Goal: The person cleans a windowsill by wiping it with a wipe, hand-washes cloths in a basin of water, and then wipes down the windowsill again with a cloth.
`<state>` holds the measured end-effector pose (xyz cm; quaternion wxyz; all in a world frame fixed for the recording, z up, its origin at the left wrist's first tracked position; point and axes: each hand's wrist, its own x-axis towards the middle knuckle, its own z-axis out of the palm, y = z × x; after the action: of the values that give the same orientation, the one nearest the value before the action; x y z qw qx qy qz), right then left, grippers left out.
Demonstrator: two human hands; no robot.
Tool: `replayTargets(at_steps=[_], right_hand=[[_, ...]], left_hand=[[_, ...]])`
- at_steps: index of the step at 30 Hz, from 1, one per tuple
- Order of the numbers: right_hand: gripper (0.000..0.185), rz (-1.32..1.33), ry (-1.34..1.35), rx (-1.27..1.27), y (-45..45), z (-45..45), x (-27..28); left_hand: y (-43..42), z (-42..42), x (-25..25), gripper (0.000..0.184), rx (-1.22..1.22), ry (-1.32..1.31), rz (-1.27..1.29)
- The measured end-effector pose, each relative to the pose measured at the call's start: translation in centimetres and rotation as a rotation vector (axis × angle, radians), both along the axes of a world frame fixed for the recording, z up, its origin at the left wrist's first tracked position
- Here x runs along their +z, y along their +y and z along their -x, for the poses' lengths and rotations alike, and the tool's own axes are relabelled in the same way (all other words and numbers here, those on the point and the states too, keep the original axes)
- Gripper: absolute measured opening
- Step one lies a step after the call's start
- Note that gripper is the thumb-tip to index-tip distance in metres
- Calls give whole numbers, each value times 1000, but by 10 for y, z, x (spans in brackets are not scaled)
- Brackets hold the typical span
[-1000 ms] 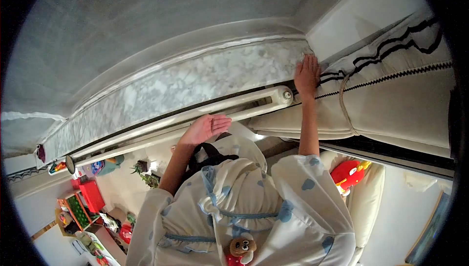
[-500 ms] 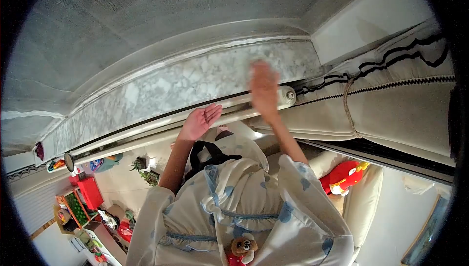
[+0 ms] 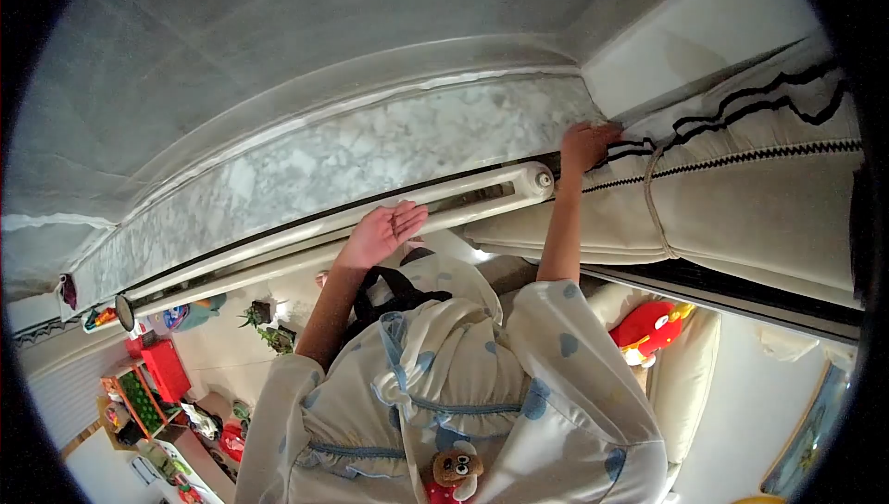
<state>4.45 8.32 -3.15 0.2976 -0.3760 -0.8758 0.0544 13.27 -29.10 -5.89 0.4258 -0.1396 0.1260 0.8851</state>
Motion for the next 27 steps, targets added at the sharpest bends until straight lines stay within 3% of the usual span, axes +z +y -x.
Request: replayTargets(at_steps=[2,4,5,6,8,9,11,14,16,21,26,27], right_hand=[[42,90,-36,-73,1,-2,19],[40,481,-266,93,22,-6,28],[40,482,-267,92,33,-5,23],[37,180,-603,84,41,-1,18],[34,-135,-925,69,43,0,8],[33,-178,-935,18,49,0,6],[30,-97,-780,-91,57,3,13],[26,294,-108,-230,70,15,26],[23,347,55,-253,75,23,30],[16,229,128,-176,77,21,26],[9,-232,191,214,33,-7,12],[8,-204,179,282,17,-13,11]], left_hand=[[3,0,5,33,7,-12,39],[4,1,7,33,11,-24,78],[4,-1,7,33,-8,-4,78],[4,-1,7,33,-27,16,78],[4,-1,8,33,-44,5,96],[5,-1,8,33,-60,-8,113],[8,-1,8,34,-66,-13,129],[12,1,7,35,-85,22,99],[15,2,9,35,-106,60,55],[23,2,15,36,-131,43,133],[21,0,14,35,-99,16,152],[21,0,15,34,-84,-2,166]])
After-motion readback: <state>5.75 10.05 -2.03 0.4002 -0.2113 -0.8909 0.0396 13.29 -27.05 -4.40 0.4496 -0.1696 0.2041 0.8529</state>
